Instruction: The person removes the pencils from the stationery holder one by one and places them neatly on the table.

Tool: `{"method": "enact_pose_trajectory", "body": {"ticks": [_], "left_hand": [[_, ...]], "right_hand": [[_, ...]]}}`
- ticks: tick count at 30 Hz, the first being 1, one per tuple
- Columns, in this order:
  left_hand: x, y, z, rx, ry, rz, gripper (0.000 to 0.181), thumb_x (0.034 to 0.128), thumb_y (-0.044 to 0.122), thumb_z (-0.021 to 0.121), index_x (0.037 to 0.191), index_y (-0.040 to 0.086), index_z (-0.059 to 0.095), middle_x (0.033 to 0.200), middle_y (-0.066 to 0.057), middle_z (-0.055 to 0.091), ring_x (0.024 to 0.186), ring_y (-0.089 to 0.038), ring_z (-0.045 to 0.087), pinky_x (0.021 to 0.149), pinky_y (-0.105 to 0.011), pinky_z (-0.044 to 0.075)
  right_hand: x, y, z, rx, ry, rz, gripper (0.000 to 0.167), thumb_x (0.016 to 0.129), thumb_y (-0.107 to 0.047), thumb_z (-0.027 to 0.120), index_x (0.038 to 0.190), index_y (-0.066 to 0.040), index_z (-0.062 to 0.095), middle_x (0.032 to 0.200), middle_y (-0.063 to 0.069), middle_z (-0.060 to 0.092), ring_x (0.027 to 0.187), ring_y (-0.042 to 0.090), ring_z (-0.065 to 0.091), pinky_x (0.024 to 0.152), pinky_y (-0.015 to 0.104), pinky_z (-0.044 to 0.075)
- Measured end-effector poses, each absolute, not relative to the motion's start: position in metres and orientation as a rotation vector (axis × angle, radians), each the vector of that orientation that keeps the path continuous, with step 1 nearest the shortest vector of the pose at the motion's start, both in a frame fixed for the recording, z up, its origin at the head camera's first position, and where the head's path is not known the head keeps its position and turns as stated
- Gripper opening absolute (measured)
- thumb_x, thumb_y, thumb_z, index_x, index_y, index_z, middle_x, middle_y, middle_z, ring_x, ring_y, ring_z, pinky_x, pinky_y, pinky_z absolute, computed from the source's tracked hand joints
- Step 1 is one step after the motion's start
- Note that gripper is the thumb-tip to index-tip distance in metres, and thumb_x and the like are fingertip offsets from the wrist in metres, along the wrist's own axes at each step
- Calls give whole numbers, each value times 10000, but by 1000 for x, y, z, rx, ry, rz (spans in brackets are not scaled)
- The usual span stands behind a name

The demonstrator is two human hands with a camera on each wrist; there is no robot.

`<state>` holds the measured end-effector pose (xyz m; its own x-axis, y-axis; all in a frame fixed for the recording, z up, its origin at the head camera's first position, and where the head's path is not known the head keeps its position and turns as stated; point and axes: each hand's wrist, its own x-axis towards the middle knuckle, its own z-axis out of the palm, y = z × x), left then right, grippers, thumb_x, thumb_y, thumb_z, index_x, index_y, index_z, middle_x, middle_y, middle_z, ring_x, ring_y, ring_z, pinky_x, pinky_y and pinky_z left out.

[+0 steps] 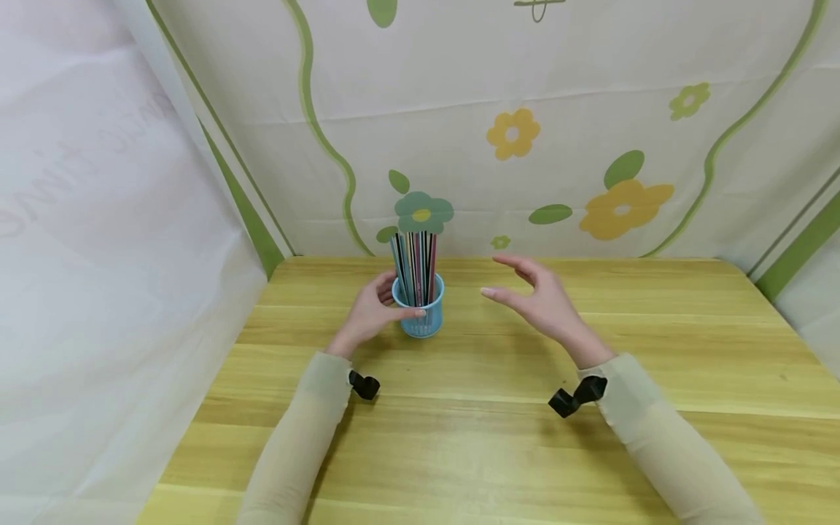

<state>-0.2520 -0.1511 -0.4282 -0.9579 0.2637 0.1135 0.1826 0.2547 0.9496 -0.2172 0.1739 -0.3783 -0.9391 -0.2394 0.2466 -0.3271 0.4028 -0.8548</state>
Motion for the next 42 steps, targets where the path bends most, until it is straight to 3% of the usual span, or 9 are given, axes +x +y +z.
{"method": "enact_pose_trajectory", "body": {"ticks": [9,18,31,36,42], "left_hand": [[-253,-150,-431,366,2450,1840,855,746,210,945,1459,59,499,1331,-89,628,1194,-236,610,1043,-360,488],[-253,-152,-431,384,2452,1847,830,745,200,946,1442,74,515,1310,-87,639,1181,-239,619,1039,-356,492],[-248,-154,-419,369,2421,1821,841,779,131,916,1477,14,463,1381,-156,594,1239,-280,589,1060,-360,475],[-235,-151,-398,381,2418,1809,806,785,111,907,1452,-24,475,1371,-179,597,1230,-291,596,1051,-370,485],[-234,-151,-397,376,2411,1815,804,779,122,913,1444,-19,485,1360,-177,605,1222,-292,601,1046,-369,489]], "right_hand": [[-224,143,-373,513,-2516,1664,672,871,-486,801,1450,-224,580,1478,-13,528,1390,257,442,1163,482,342],[-250,116,-381,507,-2427,1874,659,868,-393,833,1405,-83,607,1388,147,603,1282,288,558,1112,438,423],[-281,91,-394,350,-2517,1821,469,878,-395,822,1239,-106,740,1166,-3,731,1064,173,670,937,384,549],[-287,82,-391,307,-2481,1862,398,863,-373,841,1160,-115,776,1102,2,750,1038,170,683,932,398,551],[-289,73,-389,257,-2456,1905,326,874,-308,841,1123,-107,776,1058,29,757,1009,187,693,939,392,545]]}}
